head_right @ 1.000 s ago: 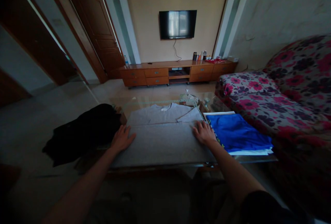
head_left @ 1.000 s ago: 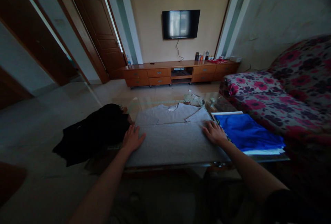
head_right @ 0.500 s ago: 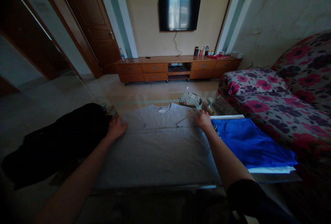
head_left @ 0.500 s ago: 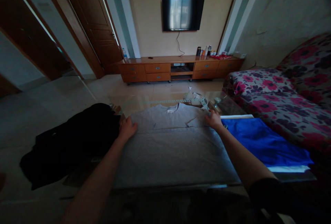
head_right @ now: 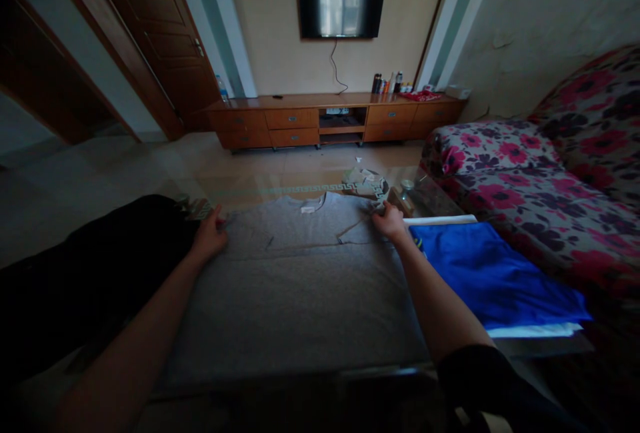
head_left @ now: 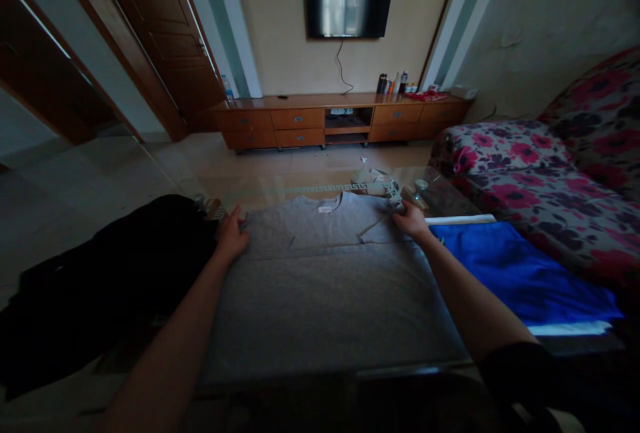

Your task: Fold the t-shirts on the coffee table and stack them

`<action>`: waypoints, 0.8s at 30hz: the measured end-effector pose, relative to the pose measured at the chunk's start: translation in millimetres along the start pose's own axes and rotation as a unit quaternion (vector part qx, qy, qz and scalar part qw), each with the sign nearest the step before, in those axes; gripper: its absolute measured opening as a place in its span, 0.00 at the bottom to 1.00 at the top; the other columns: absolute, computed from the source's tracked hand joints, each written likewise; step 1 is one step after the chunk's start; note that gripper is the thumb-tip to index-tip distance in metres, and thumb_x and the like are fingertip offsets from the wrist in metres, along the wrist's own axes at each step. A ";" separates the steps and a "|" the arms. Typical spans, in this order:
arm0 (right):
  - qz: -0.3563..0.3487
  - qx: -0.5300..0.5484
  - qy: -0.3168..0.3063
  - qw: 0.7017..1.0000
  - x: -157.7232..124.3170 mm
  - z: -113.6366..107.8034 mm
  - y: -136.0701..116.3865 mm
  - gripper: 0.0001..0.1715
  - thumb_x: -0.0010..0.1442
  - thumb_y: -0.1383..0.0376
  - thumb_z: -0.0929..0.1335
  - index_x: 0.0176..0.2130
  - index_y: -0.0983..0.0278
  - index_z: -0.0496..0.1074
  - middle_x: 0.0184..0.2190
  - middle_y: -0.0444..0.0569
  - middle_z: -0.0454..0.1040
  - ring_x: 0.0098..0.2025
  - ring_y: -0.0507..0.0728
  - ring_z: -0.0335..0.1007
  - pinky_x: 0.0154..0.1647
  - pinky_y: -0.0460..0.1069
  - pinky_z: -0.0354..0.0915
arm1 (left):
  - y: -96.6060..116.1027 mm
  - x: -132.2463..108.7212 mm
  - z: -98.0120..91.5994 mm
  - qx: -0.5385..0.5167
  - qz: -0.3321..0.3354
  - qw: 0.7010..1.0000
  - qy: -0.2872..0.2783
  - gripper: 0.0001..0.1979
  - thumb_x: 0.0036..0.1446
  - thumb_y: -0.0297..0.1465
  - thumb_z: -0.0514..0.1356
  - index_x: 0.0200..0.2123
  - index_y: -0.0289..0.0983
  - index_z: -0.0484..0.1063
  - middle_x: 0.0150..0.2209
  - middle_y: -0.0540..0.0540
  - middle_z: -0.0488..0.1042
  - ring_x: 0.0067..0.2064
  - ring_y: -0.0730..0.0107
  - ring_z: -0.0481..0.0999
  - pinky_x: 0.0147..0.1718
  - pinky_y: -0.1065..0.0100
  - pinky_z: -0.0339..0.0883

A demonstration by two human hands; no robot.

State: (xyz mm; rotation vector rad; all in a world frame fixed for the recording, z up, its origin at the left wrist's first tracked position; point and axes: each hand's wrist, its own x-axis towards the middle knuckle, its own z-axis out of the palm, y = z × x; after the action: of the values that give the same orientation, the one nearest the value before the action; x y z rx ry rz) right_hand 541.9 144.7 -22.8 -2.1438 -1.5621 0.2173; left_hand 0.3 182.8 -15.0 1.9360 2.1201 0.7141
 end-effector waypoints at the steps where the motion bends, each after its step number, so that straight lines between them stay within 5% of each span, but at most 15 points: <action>1: -0.005 0.009 -0.007 1.000 -1.3 -2.0 -2.7 0.23 0.57 0.62 0.67 0.52 0.66 0.75 0.42 0.56 0.79 0.45 0.64 0.75 0.48 0.52 0.67 | 1.3 -0.4 -1.1 -0.010 -0.005 1.000 0.007 0.41 0.53 0.28 0.60 0.70 0.35 0.53 0.52 0.38 0.75 0.49 0.60 0.76 0.52 0.63 0.67; 6: -0.039 0.015 0.004 0.999 -11.8 -16.6 -15.6 0.16 0.58 0.58 0.66 0.39 0.65 0.78 0.34 0.53 0.78 0.39 0.60 0.75 0.41 0.49 0.66 | 14.5 -9.0 -13.4 -0.035 0.004 0.999 -0.009 0.22 0.59 0.36 0.56 0.54 0.36 0.75 0.45 0.40 0.80 0.43 0.60 0.78 0.46 0.64 0.68; 14: -0.102 0.149 0.054 0.982 -45.1 -82.2 -24.9 0.21 0.55 0.57 0.67 0.44 0.66 0.78 0.37 0.51 0.80 0.38 0.59 0.73 0.41 0.50 0.67 | 30.0 -37.6 -66.3 -0.162 0.051 0.986 0.001 0.21 0.52 0.40 0.58 0.44 0.34 0.78 0.40 0.43 0.81 0.40 0.60 0.78 0.43 0.64 0.69; 19: -0.149 0.164 0.052 0.974 -90.6 -123.0 5.8 0.16 0.52 0.57 0.68 0.36 0.65 0.77 0.35 0.52 0.77 0.38 0.59 0.72 0.44 0.51 0.68 | 7.9 -79.4 -103.3 -0.306 0.036 0.950 -0.047 0.21 0.46 0.42 0.63 0.40 0.35 0.78 0.38 0.46 0.80 0.41 0.61 0.77 0.42 0.65 0.70; 22: -0.140 0.121 0.047 0.982 -123.2 -128.7 33.7 0.13 0.52 0.60 0.68 0.35 0.65 0.76 0.36 0.53 0.76 0.42 0.61 0.71 0.46 0.52 0.67 | -17.0 -111.9 -113.3 -0.337 0.025 0.938 -0.073 0.21 0.42 0.42 0.65 0.38 0.35 0.78 0.37 0.46 0.80 0.42 0.60 0.77 0.46 0.63 0.70; 24: -0.132 0.074 -0.013 0.988 -144.2 -125.8 49.7 0.11 0.51 0.63 0.68 0.36 0.64 0.76 0.36 0.51 0.76 0.43 0.61 0.71 0.47 0.52 0.67 | -33.2 -133.0 -114.2 -0.302 0.006 0.950 -0.083 0.19 0.38 0.41 0.65 0.34 0.36 0.78 0.36 0.46 0.80 0.42 0.59 0.77 0.46 0.61 0.70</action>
State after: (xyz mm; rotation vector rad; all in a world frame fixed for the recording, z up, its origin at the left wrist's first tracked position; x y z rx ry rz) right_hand 585.5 -36.5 42.9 -1.8078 -1.7663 0.2648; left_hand -62.0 26.5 44.5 1.6015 1.5429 1.0153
